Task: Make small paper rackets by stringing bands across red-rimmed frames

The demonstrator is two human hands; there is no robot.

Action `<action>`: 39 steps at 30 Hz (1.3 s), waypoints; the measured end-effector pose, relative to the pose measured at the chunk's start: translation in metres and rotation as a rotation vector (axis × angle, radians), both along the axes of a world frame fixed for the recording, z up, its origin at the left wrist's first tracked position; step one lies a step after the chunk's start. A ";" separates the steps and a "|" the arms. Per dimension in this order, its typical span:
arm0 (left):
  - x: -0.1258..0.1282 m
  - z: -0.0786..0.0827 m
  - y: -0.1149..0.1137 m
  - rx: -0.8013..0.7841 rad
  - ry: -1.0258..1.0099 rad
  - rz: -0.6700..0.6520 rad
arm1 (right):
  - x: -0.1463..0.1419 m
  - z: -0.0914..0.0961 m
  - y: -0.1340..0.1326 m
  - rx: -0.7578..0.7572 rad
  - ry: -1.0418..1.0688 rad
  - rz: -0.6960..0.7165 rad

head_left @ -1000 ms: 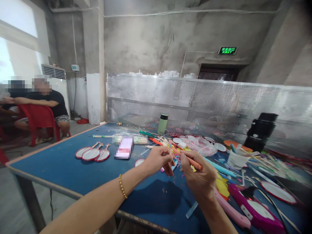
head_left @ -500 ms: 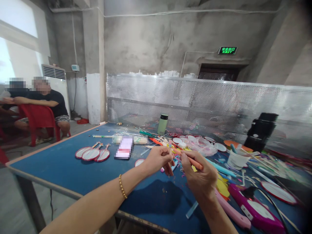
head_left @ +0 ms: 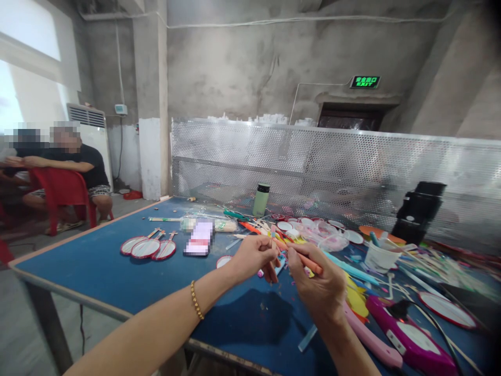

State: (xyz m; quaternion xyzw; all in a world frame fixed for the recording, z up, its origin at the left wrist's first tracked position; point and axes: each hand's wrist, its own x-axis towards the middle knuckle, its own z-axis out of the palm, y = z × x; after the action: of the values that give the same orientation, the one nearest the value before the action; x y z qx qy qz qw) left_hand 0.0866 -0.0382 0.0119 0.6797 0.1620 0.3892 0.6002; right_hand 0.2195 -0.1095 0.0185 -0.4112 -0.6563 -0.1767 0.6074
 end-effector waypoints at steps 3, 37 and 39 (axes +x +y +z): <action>0.000 -0.002 0.002 -0.008 -0.010 -0.002 | 0.001 0.000 0.000 0.010 0.017 -0.006; 0.000 -0.001 0.000 -0.011 -0.001 0.002 | 0.002 -0.002 0.001 0.016 0.047 -0.031; 0.000 -0.001 0.000 -0.017 -0.009 0.001 | 0.002 -0.002 0.001 0.022 0.047 -0.029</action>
State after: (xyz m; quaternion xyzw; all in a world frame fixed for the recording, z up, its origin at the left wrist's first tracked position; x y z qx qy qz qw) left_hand 0.0866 -0.0386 0.0112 0.6729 0.1631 0.3911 0.6063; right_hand 0.2214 -0.1088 0.0164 -0.4180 -0.6339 -0.1832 0.6244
